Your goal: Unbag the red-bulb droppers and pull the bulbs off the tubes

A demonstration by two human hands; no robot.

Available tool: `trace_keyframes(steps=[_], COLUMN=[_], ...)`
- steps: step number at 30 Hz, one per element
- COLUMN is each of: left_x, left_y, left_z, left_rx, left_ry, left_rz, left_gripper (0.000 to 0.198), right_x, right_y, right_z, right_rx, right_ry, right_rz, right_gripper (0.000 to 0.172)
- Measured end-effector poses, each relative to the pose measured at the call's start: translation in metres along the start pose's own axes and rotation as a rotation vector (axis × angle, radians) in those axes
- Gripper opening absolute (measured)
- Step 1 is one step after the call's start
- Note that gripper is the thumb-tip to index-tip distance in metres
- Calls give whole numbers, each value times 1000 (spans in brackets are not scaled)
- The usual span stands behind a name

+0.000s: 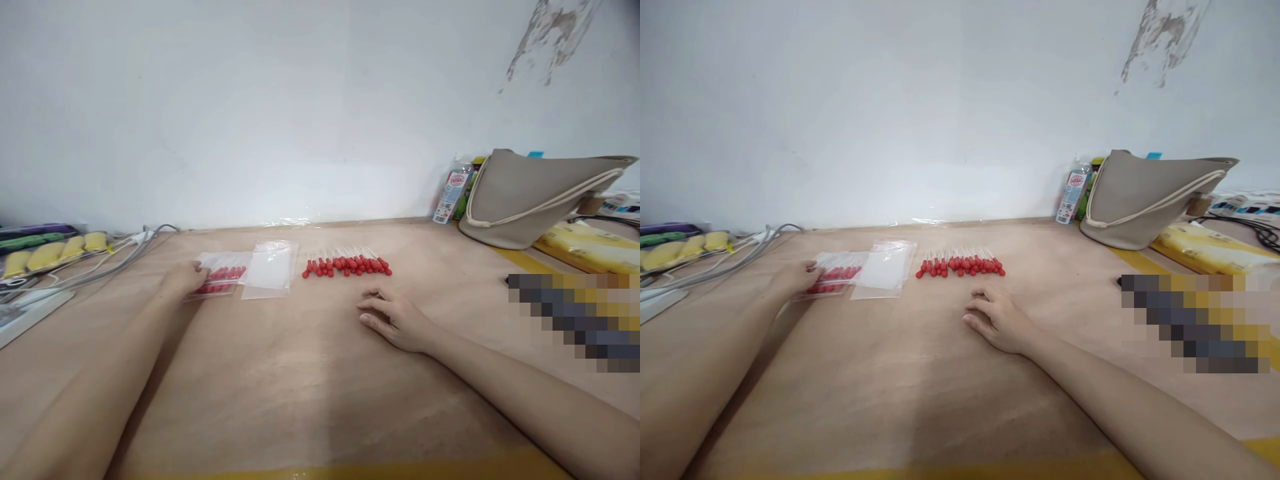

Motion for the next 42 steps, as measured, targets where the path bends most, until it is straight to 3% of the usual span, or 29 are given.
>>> trace_keyframes(steps=[3, 6, 8, 10, 11, 12, 16, 18, 20, 23, 27, 29, 33, 37, 39, 42], left_x=[8, 9, 7, 8, 12, 18, 76, 103, 118, 122, 117, 117, 125, 134, 136, 132], left_y=[13, 31, 43, 49, 44, 32, -30, -53, -71, -84, -79, -76, -82, -90, -94, -98], left_z=[11, 2, -25, -78, -107, -139, -256, -290, -308, -314, -295, -275, -237, -238, -241, -238], left_rx=[-174, -276, -299, -218, -132, -8, 364, 475, 500, 494, 519, 568, 828, 1144, 1181, 1085], left_ry=[176, 269, 251, 68, -14, -104, -395, -439, -442, -387, -244, -88, 415, 867, 1001, 1013], left_rz=[-111, -225, -339, -453, -430, -333, 153, 280, 338, 364, 351, 347, 436, 534, 537, 514], left_gripper=[32, 25, 29, 32, 31, 30, 25, 26, 24, 33, 63, 53, 39, 40, 46, 58], right_x=[1, 2, 1, 0, -2, -2, 0, 1, 0, -1, 0, 1, 2, 1, 0, 0], right_y=[0, -2, -1, 4, 9, 15, 43, 47, 43, 31, 14, 7, 0, 0, 1, 1], right_z=[-1, -2, -2, -2, -1, -2, -4, -3, 1, 6, 10, 10, 6, 7, 9, 9], right_rx=[-4, -11, -10, -12, -14, -15, 0, 9, 12, -11, -73, -81, -50, -32, -29, -26], right_ry=[3, 4, 8, 11, 9, 1, -34, -12, 25, 58, 74, 74, 45, 35, 33, 34], right_rz=[-2, -5, -29, -90, -141, -209, -499, -521, -450, -302, -122, -58, 9, 26, 25, 19], right_gripper=[29, 28, 28, 28, 29, 29, 26, 22, 17, 16, 24, 29, 33, 35, 35, 34])
Point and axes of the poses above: each hand's wrist, its own x-axis away from the middle knuckle, its own y-axis out of the back of the hand, z = x × y, the point moved 8 cm from there along -x, towards the middle knuckle, and after that the axes turned 10 degrees about -z, right-handed, at the moved point
